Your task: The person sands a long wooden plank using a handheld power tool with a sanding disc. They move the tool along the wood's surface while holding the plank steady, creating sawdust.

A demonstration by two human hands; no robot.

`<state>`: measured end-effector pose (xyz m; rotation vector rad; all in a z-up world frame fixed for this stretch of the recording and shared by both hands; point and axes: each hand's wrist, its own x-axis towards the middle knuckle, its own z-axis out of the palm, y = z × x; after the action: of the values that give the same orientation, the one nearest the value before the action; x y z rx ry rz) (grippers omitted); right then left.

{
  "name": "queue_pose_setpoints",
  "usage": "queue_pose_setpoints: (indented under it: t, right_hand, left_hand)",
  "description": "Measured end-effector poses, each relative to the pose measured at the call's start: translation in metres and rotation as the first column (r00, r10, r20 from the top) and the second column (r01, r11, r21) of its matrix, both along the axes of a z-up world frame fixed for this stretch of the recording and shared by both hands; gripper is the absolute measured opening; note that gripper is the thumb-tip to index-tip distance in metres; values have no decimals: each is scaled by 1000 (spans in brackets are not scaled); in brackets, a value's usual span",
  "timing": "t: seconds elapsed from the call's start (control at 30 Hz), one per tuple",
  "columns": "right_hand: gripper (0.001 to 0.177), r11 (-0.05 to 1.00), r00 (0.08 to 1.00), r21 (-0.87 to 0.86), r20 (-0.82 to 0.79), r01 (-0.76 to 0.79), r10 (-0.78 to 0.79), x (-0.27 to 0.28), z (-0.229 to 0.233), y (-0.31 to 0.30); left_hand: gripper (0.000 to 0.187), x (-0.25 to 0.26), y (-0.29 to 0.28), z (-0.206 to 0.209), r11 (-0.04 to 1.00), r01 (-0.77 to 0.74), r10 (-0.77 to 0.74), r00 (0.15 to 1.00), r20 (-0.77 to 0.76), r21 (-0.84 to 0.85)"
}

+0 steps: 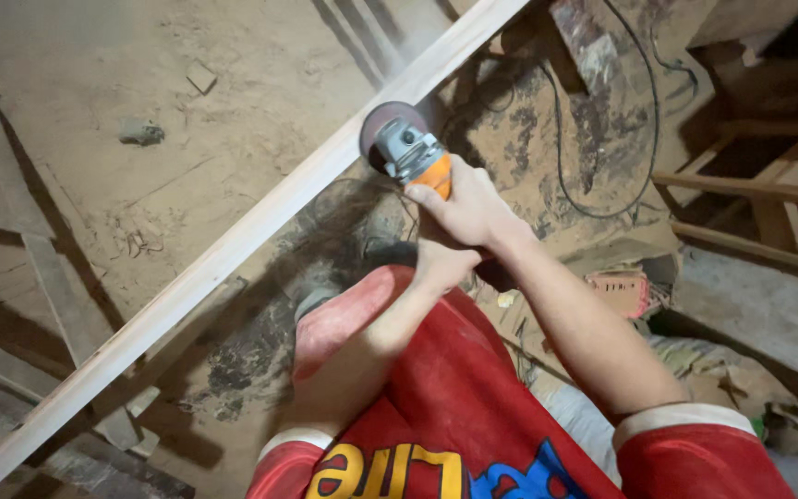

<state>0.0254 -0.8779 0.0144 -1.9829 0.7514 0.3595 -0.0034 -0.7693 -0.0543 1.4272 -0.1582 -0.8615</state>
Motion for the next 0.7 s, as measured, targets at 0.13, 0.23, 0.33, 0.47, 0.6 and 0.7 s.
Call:
queue_pose_setpoints:
  t: [0.13,0.23,0.33,0.47,0.6,0.7]
  right_hand:
    - [57,999,997,-34,75,34,-31,-9,-13,-41]
    - [55,995,995,-63,72,79,-74,-11,-22,-72]
    - [53,988,982,-28,118,152,-148,-12,-30,-99]
    - [48,961,946,8,174,278,-275,-9,-41,-113]
    - [43,952,932,12,201,305,-301,1,-45,-89]
    - [41,964,953,-16,153,267,-262,13,-38,-52]
  left_hand:
    - [90,2,-36,-7,995,88,-86,996,-37,52]
    - [93,12,-64,-13,987,152,-153,988,16,55]
    - [90,26,-89,-14,954,263,-267,964,9,146]
    - [94,49,-105,-12,908,366,-357,931,-78,205]
    - [107,64,-81,-12,934,274,-293,955,49,230]
    - [103,66,-40,-8,966,208,-219,974,62,154]
